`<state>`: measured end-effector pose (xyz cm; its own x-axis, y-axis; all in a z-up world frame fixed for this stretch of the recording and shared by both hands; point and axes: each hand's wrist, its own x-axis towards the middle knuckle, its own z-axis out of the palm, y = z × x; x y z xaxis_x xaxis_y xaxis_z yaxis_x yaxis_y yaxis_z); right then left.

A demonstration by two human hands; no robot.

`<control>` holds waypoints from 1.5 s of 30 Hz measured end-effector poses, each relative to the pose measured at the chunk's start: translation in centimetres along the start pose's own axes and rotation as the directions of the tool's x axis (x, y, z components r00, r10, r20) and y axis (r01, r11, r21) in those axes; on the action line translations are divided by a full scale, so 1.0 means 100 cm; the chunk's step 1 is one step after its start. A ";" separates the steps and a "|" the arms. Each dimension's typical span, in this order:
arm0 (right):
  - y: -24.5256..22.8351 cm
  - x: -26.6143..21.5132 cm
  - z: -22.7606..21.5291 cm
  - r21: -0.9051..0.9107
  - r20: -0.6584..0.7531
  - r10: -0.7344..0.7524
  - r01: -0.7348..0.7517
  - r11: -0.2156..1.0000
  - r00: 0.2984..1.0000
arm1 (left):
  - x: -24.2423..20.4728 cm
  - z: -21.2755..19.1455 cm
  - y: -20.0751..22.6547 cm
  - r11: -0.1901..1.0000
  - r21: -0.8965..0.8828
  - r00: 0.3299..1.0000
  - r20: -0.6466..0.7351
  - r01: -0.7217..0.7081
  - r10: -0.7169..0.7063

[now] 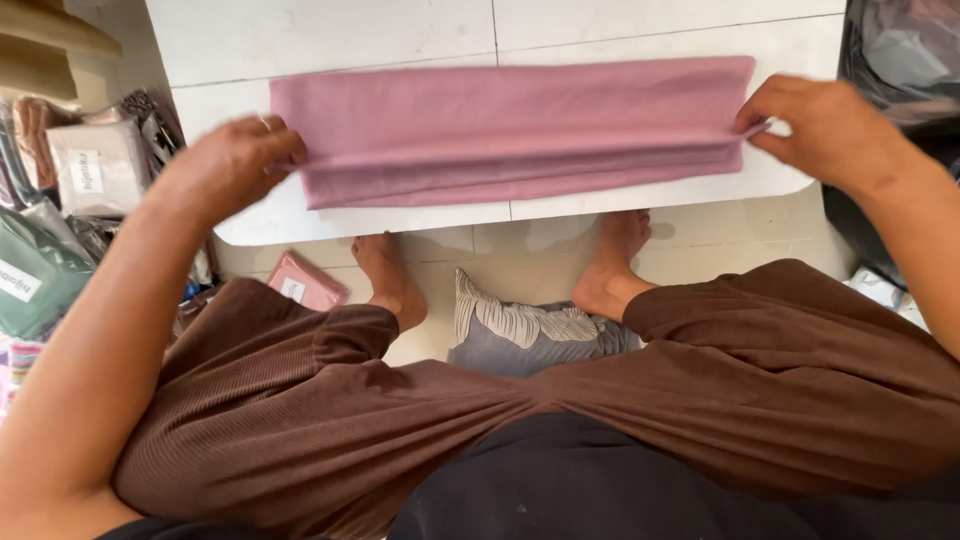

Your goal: Lint rolling, folding, and packing a piece of fabric into a plastic bag

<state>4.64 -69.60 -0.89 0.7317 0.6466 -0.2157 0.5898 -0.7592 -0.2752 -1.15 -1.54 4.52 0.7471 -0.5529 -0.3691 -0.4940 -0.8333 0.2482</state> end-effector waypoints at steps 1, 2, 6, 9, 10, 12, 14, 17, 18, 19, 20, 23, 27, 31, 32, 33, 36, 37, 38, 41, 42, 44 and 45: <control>-0.003 0.000 0.003 -0.004 -0.012 0.003 -0.003 1.000 1.000 | -0.002 0.004 0.005 1.000 0.010 1.000 -0.006 -0.003 0.003; -0.007 0.000 0.005 -0.032 0.108 0.075 -0.072 0.997 0.991 | -0.004 0.008 0.009 0.999 -0.040 1.000 0.028 -0.009 0.010; -0.017 -0.001 0.000 -0.088 0.242 0.138 -0.120 0.989 0.960 | -0.007 0.034 0.012 0.999 -0.020 0.993 0.109 -0.040 0.042; -0.022 0.001 0.001 -0.061 0.265 0.095 -0.082 0.995 0.960 | -0.009 0.046 0.006 0.995 0.005 0.992 0.083 -0.098 0.098; -0.022 0.003 0.002 -0.063 0.263 0.093 -0.079 0.995 0.960 | -0.008 0.046 0.006 0.995 0.006 0.992 0.080 -0.096 0.095; -0.024 0.005 0.006 -0.067 0.310 0.098 -0.082 0.994 0.946 | -0.007 0.046 0.008 0.994 0.018 0.986 0.129 -0.108 0.105; -0.028 0.008 -0.001 -0.096 0.389 0.135 -0.105 0.990 0.911 | -0.010 0.044 0.010 0.996 0.022 0.978 0.193 -0.088 0.082; -0.062 0.024 -0.043 -0.149 0.491 0.288 -0.246 0.958 0.822 | -0.010 0.031 0.018 1.000 -0.009 0.980 0.197 -0.018 0.020; -0.078 0.031 -0.062 -0.173 0.509 0.398 -0.362 0.916 0.764 | -0.010 0.026 0.022 0.999 -0.043 0.990 0.139 0.028 -0.021; -0.066 0.031 -0.051 -0.176 0.512 0.401 -0.364 0.915 0.760 | -0.006 0.028 0.016 0.999 -0.048 0.990 0.140 0.025 -0.018; -0.054 0.031 -0.041 -0.086 0.274 0.293 -0.280 0.956 0.916 | -0.003 0.029 0.011 0.997 0.050 0.995 -0.074 -0.060 0.063; -0.041 0.049 -0.031 0.007 -0.043 0.129 -0.129 0.992 0.991 | 0.019 0.019 0.008 0.986 0.166 0.949 -0.303 -0.031 0.081; -0.032 0.087 -0.021 0.136 0.112 0.183 -0.197 0.971 0.977 | 0.050 -0.009 0.014 0.962 -0.225 0.965 -0.170 0.157 -0.197; -0.008 0.109 -0.016 0.068 0.247 0.210 -0.233 0.970 0.946 | 0.080 0.015 -0.028 0.941 -0.244 0.972 0.078 0.235 -0.223; -0.015 0.114 -0.029 0.125 0.335 0.309 -0.366 0.922 0.890 | 0.085 0.021 -0.040 0.955 -0.206 0.975 0.108 0.215 -0.196; -0.023 0.119 -0.039 0.170 0.427 0.392 -0.498 0.851 0.815 | 0.090 0.029 -0.052 0.967 -0.167 0.976 0.142 0.191 -0.168; 0.000 0.124 -0.037 0.233 0.352 0.372 -0.465 0.854 0.859 | 0.093 0.029 -0.065 0.925 -0.320 0.979 0.074 0.204 -0.190; 0.000 0.126 -0.040 0.232 0.361 0.375 -0.471 0.851 0.854 | 0.094 0.020 -0.062 0.924 -0.325 0.979 0.082 0.203 -0.186; 0.000 0.127 -0.044 0.252 0.303 0.401 -0.479 0.841 0.864 | 0.094 0.010 -0.059 0.900 -0.351 0.966 0.086 0.257 -0.242; 0.018 0.129 -0.031 0.234 0.203 0.346 -0.388 0.891 0.916 | 0.094 0.004 -0.055 0.853 -0.399 0.939 0.084 0.337 -0.332; 0.026 0.130 -0.024 0.196 0.157 0.256 -0.285 0.938 0.954 | 0.093 0.003 -0.055 0.836 -0.412 0.928 0.072 0.362 -0.366; 0.012 0.132 -0.020 0.127 0.063 0.257 -0.263 0.956 0.964 | 0.094 0.028 -0.066 0.942 -0.250 0.961 -0.102 0.225 -0.257; 0.005 0.131 -0.018 0.060 -0.031 0.251 -0.249 0.967 0.968 | 0.095 0.040 -0.070 0.994 -0.054 0.964 -0.244 0.097 -0.107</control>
<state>15.16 -61.58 -2.14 0.8665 0.4330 -0.2485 0.3680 -0.8903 -0.2682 7.68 -0.95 -4.32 0.8814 -0.4431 -0.1638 -0.3949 -0.8815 0.2590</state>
